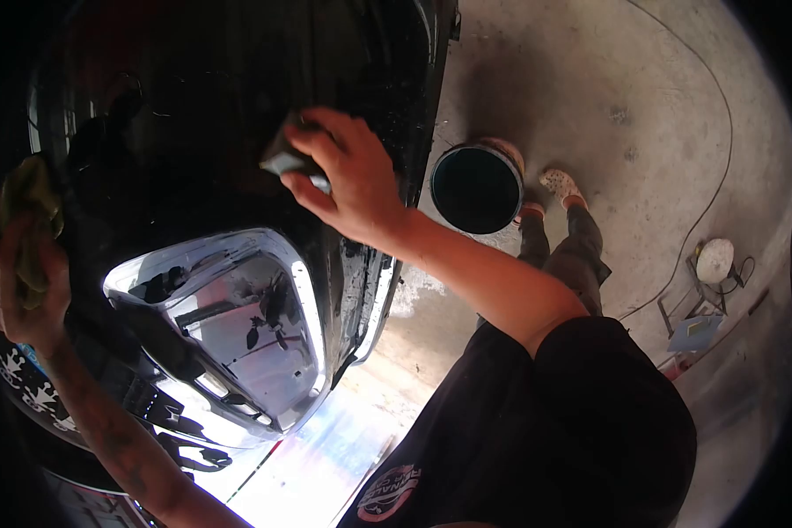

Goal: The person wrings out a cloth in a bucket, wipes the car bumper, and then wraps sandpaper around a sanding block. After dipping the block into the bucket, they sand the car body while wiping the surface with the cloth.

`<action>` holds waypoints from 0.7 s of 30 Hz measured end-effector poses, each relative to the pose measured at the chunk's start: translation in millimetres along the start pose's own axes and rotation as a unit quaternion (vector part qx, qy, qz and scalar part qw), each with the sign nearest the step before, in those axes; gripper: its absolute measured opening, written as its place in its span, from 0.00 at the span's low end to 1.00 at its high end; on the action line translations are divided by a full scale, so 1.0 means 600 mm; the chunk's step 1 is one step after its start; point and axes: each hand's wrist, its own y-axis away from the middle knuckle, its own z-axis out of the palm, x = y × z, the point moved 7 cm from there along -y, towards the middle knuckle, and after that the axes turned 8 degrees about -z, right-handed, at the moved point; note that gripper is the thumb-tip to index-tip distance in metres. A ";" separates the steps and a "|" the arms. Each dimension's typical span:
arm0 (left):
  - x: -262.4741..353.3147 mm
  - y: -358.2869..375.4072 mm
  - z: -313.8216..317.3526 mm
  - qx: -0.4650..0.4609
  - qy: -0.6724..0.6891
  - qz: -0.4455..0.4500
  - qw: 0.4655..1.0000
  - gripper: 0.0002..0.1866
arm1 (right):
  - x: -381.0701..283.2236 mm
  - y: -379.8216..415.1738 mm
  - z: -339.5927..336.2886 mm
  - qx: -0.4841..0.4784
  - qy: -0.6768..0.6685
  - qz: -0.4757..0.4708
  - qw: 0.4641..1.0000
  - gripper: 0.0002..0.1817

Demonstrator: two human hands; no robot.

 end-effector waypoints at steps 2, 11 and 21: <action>0.013 -0.009 0.003 0.003 0.010 -0.015 1.000 0.18 | 0.001 -0.003 0.000 -0.001 0.022 -0.013 1.000 0.27; -0.023 0.004 -0.015 0.008 -0.052 0.025 0.998 0.13 | 0.051 -0.113 -0.011 0.092 0.030 -0.040 0.994 0.27; 0.000 -0.007 -0.010 0.007 -0.043 0.043 0.998 0.15 | 0.028 0.001 0.005 0.025 0.019 -0.025 0.999 0.28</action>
